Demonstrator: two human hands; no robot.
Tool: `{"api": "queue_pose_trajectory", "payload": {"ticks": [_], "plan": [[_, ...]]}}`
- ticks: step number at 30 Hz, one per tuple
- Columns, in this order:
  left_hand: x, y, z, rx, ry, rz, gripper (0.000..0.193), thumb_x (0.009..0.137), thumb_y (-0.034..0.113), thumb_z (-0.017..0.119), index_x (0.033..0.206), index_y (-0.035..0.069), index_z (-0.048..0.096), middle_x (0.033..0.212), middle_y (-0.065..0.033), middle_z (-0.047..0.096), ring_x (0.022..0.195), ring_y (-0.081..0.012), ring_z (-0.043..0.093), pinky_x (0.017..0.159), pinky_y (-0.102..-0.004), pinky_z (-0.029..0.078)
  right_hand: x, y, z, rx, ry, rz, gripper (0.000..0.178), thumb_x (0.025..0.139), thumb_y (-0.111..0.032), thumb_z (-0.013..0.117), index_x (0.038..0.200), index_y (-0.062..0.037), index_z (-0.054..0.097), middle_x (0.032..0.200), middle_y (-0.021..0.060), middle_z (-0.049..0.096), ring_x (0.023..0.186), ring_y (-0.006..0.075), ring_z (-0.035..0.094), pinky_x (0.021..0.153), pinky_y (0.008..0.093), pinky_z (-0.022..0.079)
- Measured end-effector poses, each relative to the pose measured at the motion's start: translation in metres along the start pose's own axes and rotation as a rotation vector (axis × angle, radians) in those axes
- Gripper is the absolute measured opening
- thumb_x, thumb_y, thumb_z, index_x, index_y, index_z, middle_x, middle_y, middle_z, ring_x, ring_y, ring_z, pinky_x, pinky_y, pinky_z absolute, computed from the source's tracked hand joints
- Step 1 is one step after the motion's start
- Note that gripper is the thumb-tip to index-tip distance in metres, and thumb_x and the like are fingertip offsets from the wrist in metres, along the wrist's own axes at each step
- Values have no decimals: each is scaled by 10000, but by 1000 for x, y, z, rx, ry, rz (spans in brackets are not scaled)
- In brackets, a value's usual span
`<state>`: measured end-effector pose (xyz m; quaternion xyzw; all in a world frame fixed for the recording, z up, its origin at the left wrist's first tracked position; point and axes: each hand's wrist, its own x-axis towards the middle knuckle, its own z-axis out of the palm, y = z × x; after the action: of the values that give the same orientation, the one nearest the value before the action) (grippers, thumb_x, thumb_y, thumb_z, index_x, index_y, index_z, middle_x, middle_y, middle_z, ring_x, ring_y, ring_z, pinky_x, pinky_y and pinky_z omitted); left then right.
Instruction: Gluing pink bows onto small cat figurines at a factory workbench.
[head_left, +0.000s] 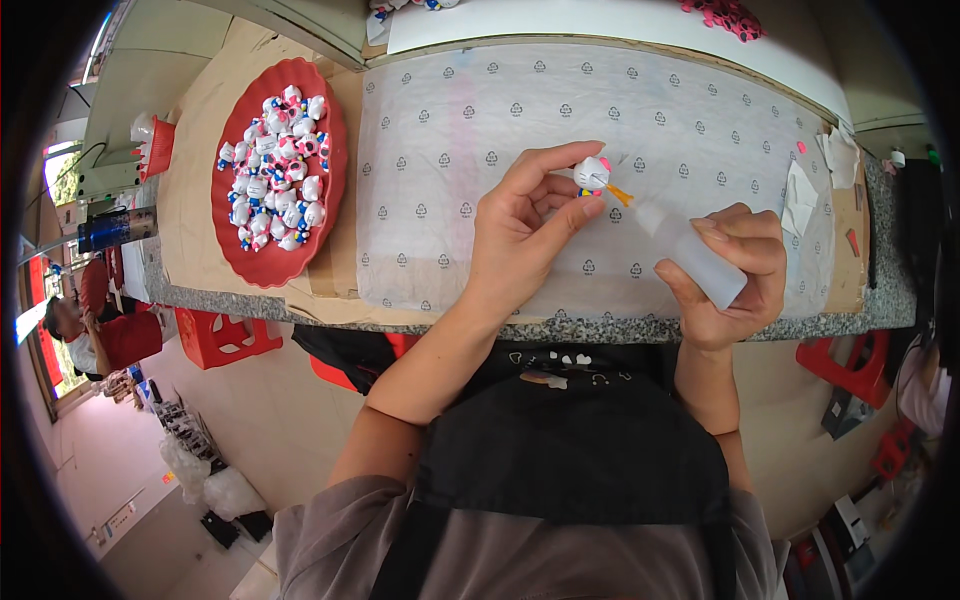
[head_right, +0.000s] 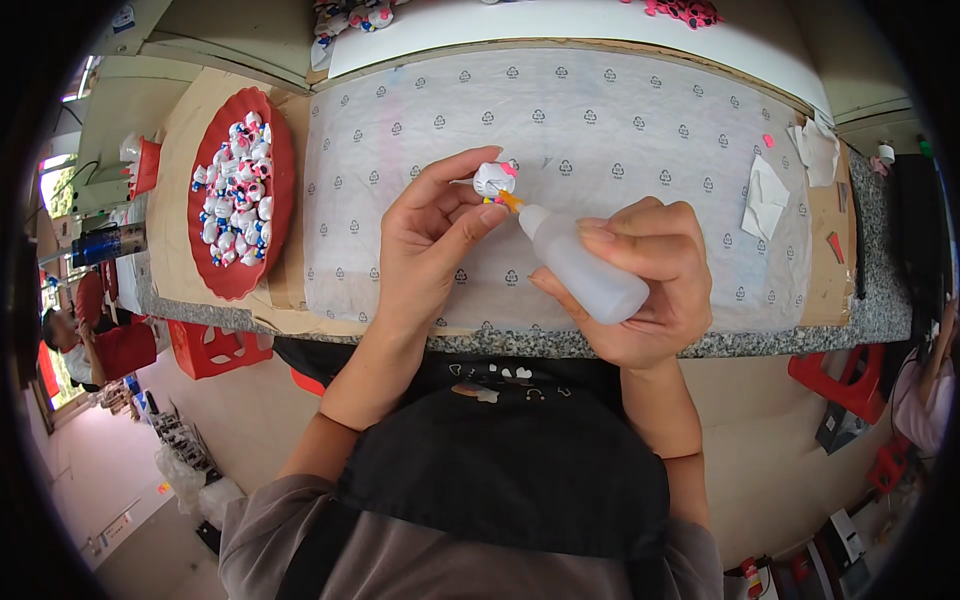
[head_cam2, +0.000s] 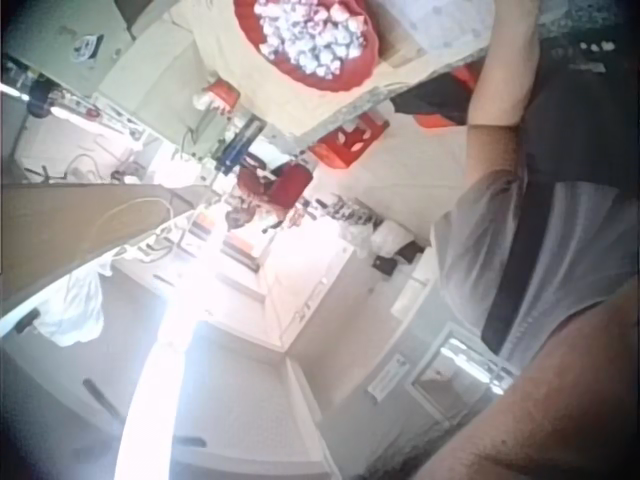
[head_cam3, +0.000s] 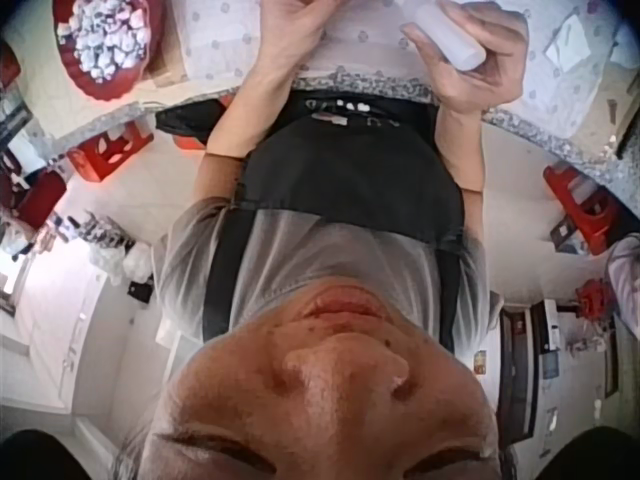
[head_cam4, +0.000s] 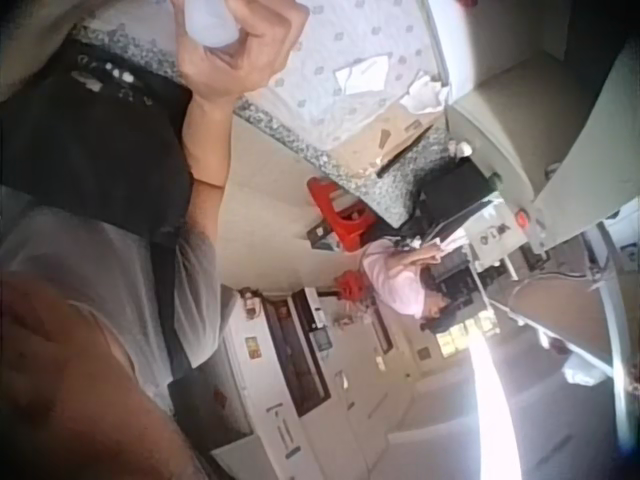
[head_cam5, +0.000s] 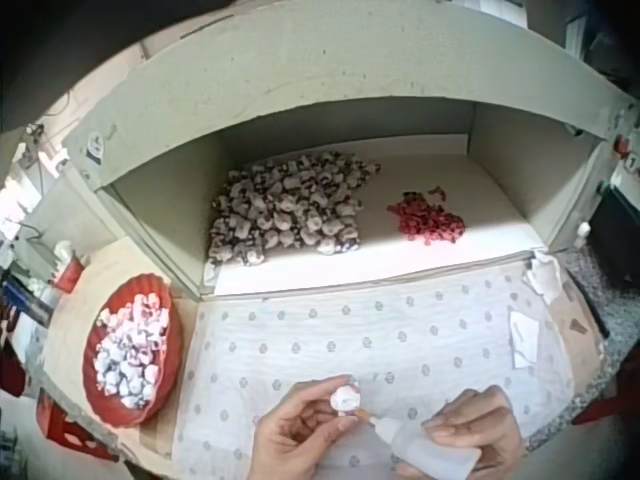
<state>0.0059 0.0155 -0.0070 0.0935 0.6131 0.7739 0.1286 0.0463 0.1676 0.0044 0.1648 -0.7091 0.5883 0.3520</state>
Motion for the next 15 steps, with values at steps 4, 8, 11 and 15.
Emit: {"api": "queue_pose_trajectory", "payload": {"ticks": [4,8,11,15], "plan": [[0,1,0,8,17,11,362,718,-64,557,1067,7,493,932,-48,518,771,-72,517,688,-184,422,2,-1,0,11,-32,-7,414,496,21,754,840,-24,528,779,84,482,579,133,475,513,226,389],[1,2,0,42,12,-10,371,725,-41,563,1084,-5,475,919,-49,544,769,-69,516,697,-183,407,1,2,-5,5,-18,1,400,506,25,744,838,-19,526,786,89,483,589,133,473,521,227,388],[2,6,2,-15,21,-35,358,738,-29,550,1086,-7,470,915,-51,544,771,-84,522,705,-195,411,3,4,-11,-31,-15,11,380,530,28,726,839,-17,509,791,96,481,623,138,483,542,226,395],[3,6,-1,-101,106,-25,339,765,12,529,1095,-7,454,927,-62,536,788,-119,526,732,-251,428,13,6,-26,211,103,285,359,584,77,650,873,-3,452,820,103,481,703,162,517,612,246,448]]}}
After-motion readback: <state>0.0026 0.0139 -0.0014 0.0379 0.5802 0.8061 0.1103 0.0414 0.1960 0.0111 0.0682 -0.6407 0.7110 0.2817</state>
